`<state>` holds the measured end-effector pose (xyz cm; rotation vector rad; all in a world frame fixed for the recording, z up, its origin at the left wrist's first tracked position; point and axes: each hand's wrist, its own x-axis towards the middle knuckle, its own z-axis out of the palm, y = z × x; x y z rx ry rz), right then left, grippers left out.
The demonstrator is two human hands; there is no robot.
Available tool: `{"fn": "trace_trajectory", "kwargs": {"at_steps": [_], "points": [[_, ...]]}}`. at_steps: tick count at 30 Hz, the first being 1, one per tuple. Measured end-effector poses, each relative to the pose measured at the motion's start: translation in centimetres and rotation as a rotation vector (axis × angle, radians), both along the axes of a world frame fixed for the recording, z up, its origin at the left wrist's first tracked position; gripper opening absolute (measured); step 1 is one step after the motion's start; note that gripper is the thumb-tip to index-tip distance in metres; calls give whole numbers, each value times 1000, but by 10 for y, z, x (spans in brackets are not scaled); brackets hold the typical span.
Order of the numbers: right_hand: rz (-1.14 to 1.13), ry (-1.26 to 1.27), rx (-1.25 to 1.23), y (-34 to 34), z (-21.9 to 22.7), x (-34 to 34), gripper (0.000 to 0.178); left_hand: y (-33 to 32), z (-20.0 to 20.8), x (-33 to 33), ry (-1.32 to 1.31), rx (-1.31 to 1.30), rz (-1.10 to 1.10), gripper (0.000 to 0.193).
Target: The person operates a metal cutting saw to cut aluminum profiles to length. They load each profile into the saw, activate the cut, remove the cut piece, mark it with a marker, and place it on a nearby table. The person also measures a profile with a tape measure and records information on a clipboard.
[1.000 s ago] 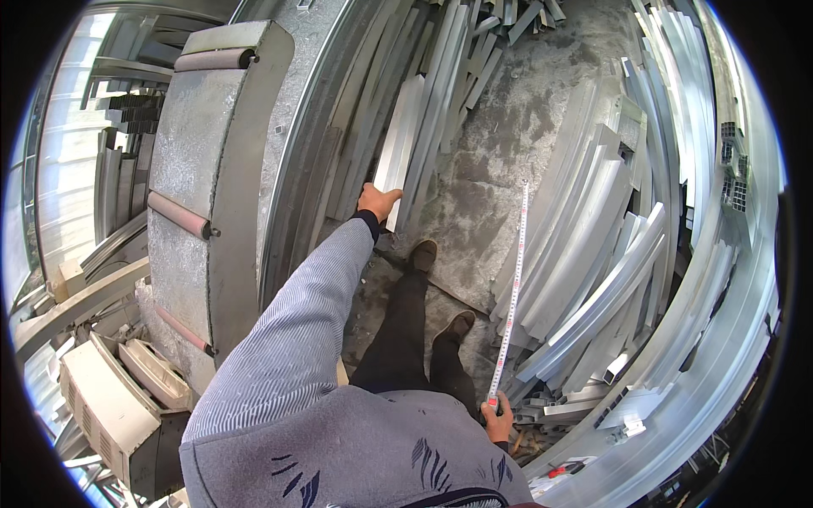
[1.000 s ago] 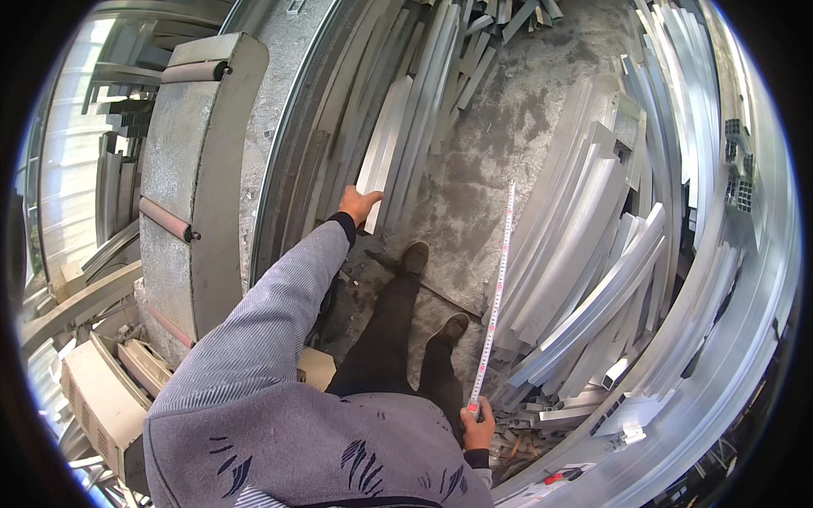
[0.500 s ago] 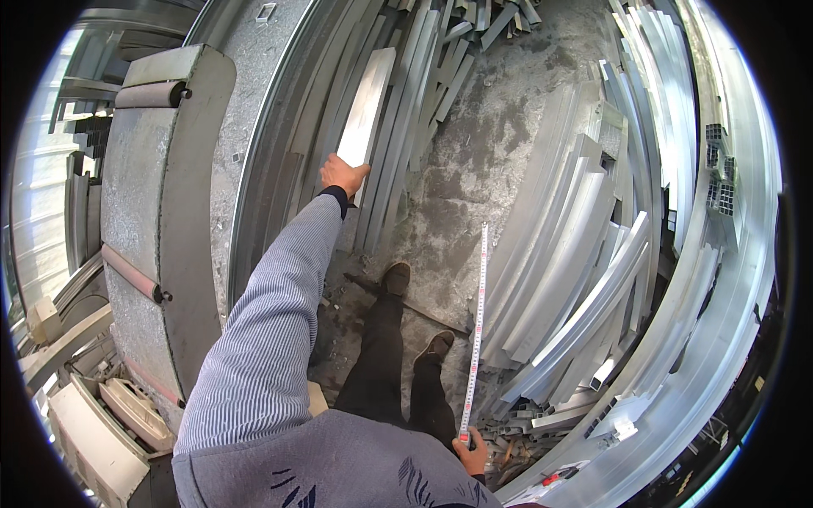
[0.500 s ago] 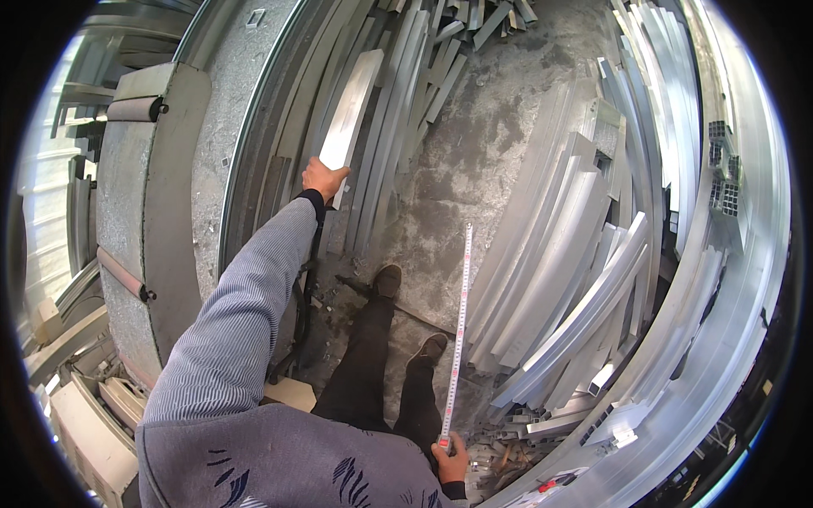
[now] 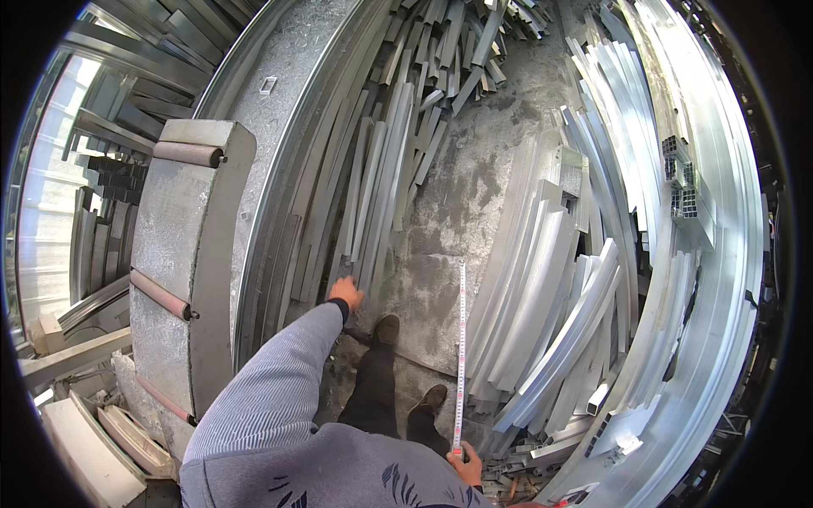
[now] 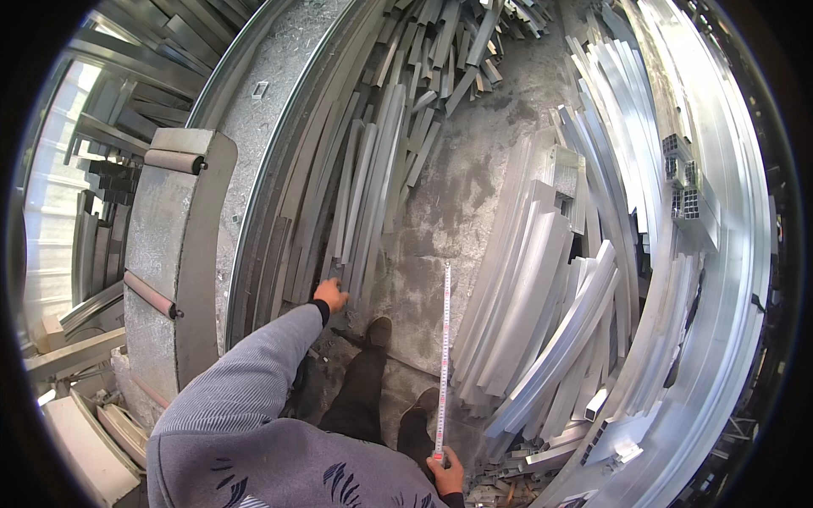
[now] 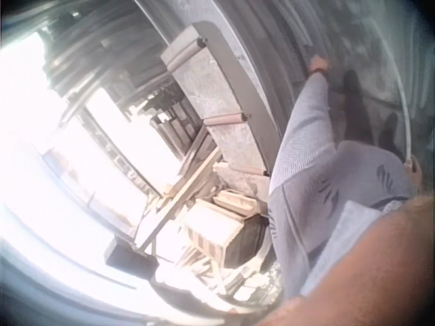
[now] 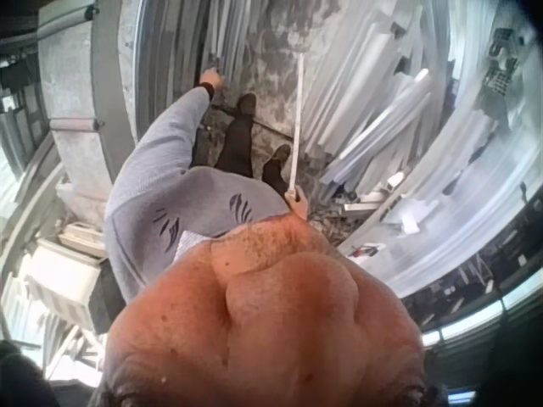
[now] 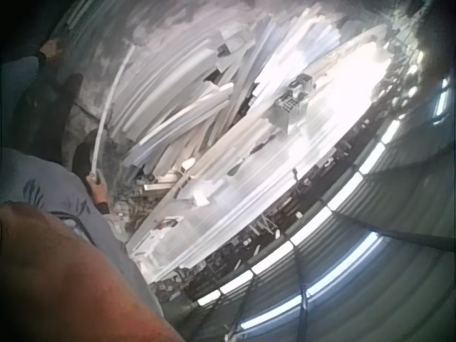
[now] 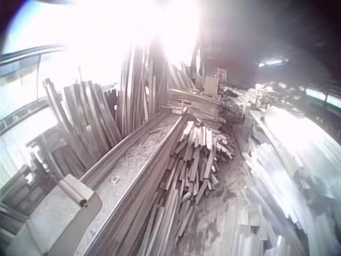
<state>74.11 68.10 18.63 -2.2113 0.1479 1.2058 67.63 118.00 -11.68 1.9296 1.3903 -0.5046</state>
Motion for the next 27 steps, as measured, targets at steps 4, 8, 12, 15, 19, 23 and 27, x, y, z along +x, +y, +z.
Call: {"fn": "trace_trajectory", "kwargs": {"at_steps": [4,8,12,15,19,23,27], "points": [[26,-56,32,-15,-4,11,54,-115,28,-64,122,-325,12,62],[23,-120,142,-35,-5,25,56,-197,60,-103,169,-422,-151,66],[82,-214,225,-64,-4,45,58,-219,81,-108,19,-393,-71,59],[121,-278,331,-94,-15,62,62,-210,100,-101,-139,-257,167,55],[161,-459,319,-156,-41,79,87,-234,137,-122,-450,-4,394,51],[-3,-480,208,-246,-81,70,90,-332,158,-174,-473,-128,553,44],[14,-284,75,-365,-135,30,89,-449,168,-238,-271,-235,616,42]]}}
